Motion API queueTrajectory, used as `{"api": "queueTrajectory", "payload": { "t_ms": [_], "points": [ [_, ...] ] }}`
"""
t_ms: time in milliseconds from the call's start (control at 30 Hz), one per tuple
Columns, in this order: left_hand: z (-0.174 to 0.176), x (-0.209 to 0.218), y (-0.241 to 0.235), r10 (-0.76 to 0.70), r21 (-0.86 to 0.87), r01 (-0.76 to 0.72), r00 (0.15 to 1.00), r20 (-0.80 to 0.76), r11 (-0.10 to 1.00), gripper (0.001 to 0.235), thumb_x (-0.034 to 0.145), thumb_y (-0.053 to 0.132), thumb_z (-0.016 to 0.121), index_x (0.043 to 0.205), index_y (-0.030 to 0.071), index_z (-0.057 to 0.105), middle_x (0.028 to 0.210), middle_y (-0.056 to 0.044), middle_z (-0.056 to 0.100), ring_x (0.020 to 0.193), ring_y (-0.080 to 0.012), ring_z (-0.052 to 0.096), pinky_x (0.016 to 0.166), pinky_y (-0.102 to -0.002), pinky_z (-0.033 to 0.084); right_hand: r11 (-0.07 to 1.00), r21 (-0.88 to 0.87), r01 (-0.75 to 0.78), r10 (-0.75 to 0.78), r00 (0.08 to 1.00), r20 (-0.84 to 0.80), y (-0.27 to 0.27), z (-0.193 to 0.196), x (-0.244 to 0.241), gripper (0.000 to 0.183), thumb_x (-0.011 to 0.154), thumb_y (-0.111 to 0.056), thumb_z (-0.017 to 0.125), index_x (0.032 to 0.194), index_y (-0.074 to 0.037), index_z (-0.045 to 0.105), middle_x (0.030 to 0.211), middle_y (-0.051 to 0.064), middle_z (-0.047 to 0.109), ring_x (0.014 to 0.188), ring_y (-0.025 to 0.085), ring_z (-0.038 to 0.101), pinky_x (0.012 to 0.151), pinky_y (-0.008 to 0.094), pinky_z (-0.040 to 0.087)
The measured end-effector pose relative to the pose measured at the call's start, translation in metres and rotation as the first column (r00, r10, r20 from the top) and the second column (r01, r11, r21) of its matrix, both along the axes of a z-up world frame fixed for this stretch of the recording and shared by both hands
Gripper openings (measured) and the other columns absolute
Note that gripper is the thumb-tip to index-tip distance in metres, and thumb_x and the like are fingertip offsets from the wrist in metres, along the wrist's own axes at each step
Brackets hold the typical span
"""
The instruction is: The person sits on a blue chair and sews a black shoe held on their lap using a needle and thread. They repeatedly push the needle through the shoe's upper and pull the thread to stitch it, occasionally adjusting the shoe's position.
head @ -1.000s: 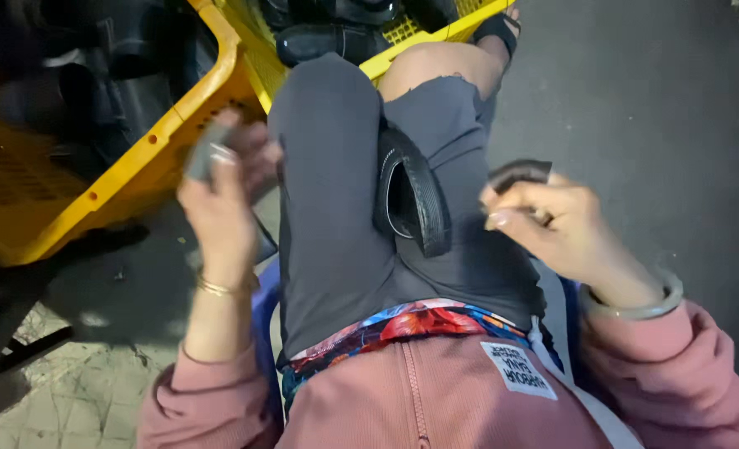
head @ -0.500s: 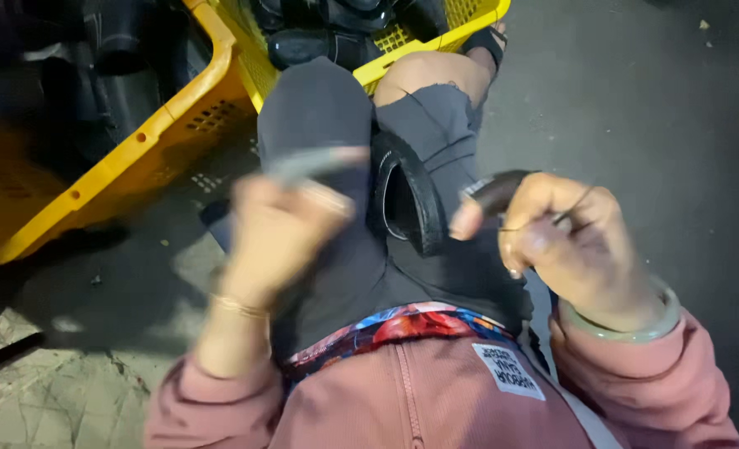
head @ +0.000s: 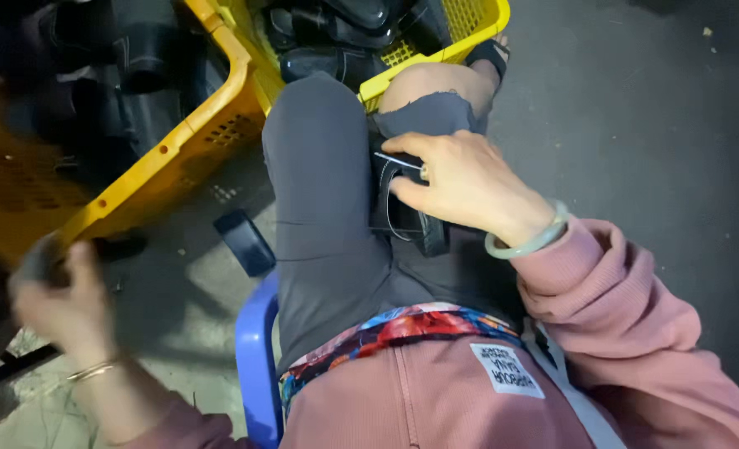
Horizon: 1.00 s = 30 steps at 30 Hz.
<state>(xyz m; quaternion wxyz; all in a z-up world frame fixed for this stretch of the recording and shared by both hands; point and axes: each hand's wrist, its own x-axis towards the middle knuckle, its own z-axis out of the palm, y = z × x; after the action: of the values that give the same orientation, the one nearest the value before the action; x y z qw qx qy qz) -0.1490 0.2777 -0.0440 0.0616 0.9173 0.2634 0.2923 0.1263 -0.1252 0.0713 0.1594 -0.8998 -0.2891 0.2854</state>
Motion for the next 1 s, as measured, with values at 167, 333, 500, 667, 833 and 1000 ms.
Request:
{"api": "queueTrajectory", "payload": {
  "t_ms": [167, 333, 500, 667, 833, 1000],
  "points": [
    [0.090, 0.088, -0.163, -0.292, -0.616, 0.359, 0.933, 0.212, 0.701, 0.020, 0.087, 0.003, 0.063, 0.105, 0.007, 0.069, 0.112, -0.010, 0.068, 0.109, -0.0239, 0.063, 0.102, -0.037, 0.048, 0.965, 0.261, -0.002, -0.084, 0.944, 0.318, -0.019, -0.018, -0.024, 0.040, 0.083, -0.023, 0.060, 0.120, -0.020, 0.073, 0.066, 0.002, 0.070, 0.057, 0.024, 0.065, 0.061, 0.041, 0.052],
    [0.088, 0.111, -0.265, -0.849, -0.594, 0.764, 0.470, 0.243, 0.252, 0.023, 0.094, 0.032, 0.062, 0.102, 0.012, 0.070, 0.121, -0.013, 0.065, 0.103, -0.0284, 0.066, 0.085, -0.039, 0.050, 0.969, 0.247, -0.029, -0.106, 0.850, 0.516, -0.034, -0.019, -0.040, 0.039, 0.081, -0.022, 0.064, 0.119, -0.023, 0.075, 0.083, 0.003, 0.075, 0.070, 0.026, 0.069, 0.059, 0.042, 0.053],
    [0.084, 0.111, -0.243, -0.791, -0.657, 0.740, 0.484, 0.375, 0.142, 0.009, 0.085, 0.012, 0.073, 0.084, 0.003, 0.074, 0.079, -0.017, 0.074, 0.077, -0.0368, 0.073, 0.068, -0.042, 0.059, 0.913, 0.395, 0.105, -0.238, 0.922, 0.306, -0.068, -0.003, -0.025, 0.039, 0.078, -0.019, 0.072, 0.116, -0.026, 0.075, 0.094, 0.002, 0.075, 0.085, 0.024, 0.071, 0.070, 0.036, 0.055],
    [0.049, 0.053, -0.162, -0.603, -0.330, 0.526, 0.773, -0.199, 0.784, 0.063, 0.083, 0.039, 0.080, 0.052, 0.012, 0.032, 0.047, -0.001, 0.028, 0.044, -0.0161, 0.025, 0.046, -0.039, 0.022, 0.956, 0.284, 0.074, -0.212, 0.844, 0.493, -0.055, -0.009, -0.018, 0.036, 0.090, -0.027, 0.064, 0.124, -0.019, 0.073, 0.087, 0.003, 0.075, 0.068, 0.024, 0.069, 0.062, 0.041, 0.050],
    [0.055, 0.013, -0.082, -0.215, -0.274, 0.023, 0.685, -0.696, 0.961, 0.045, 0.091, 0.048, 0.066, 0.070, 0.009, 0.065, 0.064, -0.010, 0.064, 0.058, -0.0261, 0.058, 0.054, -0.037, 0.045, 0.941, 0.331, 0.065, -0.200, 0.898, 0.392, -0.027, -0.047, -0.017, 0.034, 0.083, -0.027, 0.065, 0.115, -0.019, 0.075, 0.073, 0.001, 0.072, 0.064, 0.026, 0.067, 0.062, 0.042, 0.052],
    [0.066, 0.031, -0.105, -0.027, -0.040, 0.002, 0.761, -0.648, 0.999, 0.042, 0.091, 0.039, 0.071, 0.129, 0.022, 0.073, 0.144, -0.022, 0.057, 0.125, -0.0402, 0.053, 0.095, -0.049, 0.046, 0.962, 0.187, 0.197, -0.199, 0.980, -0.009, -0.033, -0.013, -0.010, 0.042, 0.088, -0.041, 0.065, 0.127, -0.027, 0.069, 0.043, -0.002, 0.047, 0.043, 0.013, 0.041, 0.055, 0.030, 0.041]
  ]
}}
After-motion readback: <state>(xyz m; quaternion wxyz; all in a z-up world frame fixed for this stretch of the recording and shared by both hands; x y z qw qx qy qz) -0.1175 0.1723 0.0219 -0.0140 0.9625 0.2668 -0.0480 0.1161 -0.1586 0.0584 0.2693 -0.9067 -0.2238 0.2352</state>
